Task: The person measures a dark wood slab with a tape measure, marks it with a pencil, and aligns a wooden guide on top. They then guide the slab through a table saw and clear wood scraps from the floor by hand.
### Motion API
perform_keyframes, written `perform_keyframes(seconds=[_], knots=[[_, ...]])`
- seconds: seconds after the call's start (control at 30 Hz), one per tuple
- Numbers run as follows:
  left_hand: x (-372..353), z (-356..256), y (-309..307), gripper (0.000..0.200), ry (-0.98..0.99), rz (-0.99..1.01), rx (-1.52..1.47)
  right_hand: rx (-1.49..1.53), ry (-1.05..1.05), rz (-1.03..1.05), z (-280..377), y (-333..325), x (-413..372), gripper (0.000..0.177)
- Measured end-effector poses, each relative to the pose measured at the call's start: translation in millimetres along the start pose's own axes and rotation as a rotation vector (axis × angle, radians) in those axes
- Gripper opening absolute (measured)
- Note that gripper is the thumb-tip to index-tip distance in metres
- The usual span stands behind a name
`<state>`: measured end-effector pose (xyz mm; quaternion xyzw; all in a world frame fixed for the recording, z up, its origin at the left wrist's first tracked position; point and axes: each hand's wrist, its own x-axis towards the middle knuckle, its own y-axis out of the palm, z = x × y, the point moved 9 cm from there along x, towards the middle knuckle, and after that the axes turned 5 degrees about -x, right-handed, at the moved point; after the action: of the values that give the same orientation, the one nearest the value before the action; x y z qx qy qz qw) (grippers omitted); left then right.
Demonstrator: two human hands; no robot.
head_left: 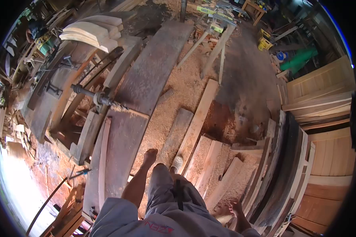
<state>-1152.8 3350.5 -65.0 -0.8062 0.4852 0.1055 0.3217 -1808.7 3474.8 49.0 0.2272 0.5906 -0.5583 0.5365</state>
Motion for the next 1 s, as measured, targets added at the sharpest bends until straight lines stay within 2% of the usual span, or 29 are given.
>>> perform_keyframes(seconds=[0.1,0.13,0.17,0.2,0.23,0.3,0.33,0.4,0.43,0.5,0.57,0.6,0.67,0.73,0.8,0.87,0.9,0.93,0.97,1.0], knots=[[31,-3,14,0.039,0.002,0.027,-0.019,0.021,0.126,0.055,1,11,6,0.012],[35,6,21,0.038,-0.014,0.063,-0.011,-0.164,0.124,0.132,4,18,7,0.02],[49,1,23,0.037,-0.003,0.101,0.002,-0.081,0.131,0.259,-5,33,31,0.018],[63,-22,33,0.035,0.057,0.164,0.254,-0.04,0.077,0.156,16,40,22,0.015],[65,-41,44,0.034,0.028,0.199,0.167,-0.033,0.039,0.051,53,42,-6,0.015],[70,-85,53,0.034,-0.055,0.243,0.008,-0.151,0.017,0.062,91,56,-15,0.02],[75,-107,55,0.032,0.04,0.213,0.012,-0.221,0.002,0.09,106,64,-12,0.025],[93,-114,70,0.032,-0.01,0.253,-0.046,-0.394,-0.126,0.058,128,66,10,0.033],[98,-126,71,0.037,-0.075,0.292,0.043,-0.481,-0.195,0.045,141,65,26,0.039],[106,-151,64,0.054,-0.064,0.195,0.054,-0.563,-0.361,-0.014,183,65,68,0.044],[131,-140,63,0.069,-0.159,0.124,0.13,-0.552,-0.511,-0.105,224,62,93,0.043],[140,-132,65,0.078,-0.21,0.095,0.168,-0.484,-0.517,-0.115,233,58,104,0.045],[159,-130,69,0.09,-0.305,0.045,0.143,-0.345,-0.542,-0.145,325,61,98,0.049],[184,-102,83,0.101,-0.411,0.02,0.059,-0.36,-0.69,-0.157,388,76,123,0.055],[219,-88,99,0.103,-0.44,-0.082,0.01,-0.025,-0.605,-0.049,439,110,164,0.062],[256,-76,117,0.106,-0.43,-0.181,-0.102,0.133,-0.663,0.092,490,158,200,0.069],[288,-42,126,0.109,-0.421,-0.243,-0.123,0.163,-0.611,0.193,521,185,207,0.075],[303,-59,128,0.112,-0.422,-0.29,-0.101,0.103,-0.638,0.227,546,211,221,0.081],[332,-38,134,0.115,-0.401,-0.342,-0.1,0.087,-0.627,0.237,560,240,246,0.083],[360,-27,136,0.117,-0.368,-0.39,-0.08,0.014,-0.747,0.266,594,262,249,0.087]])
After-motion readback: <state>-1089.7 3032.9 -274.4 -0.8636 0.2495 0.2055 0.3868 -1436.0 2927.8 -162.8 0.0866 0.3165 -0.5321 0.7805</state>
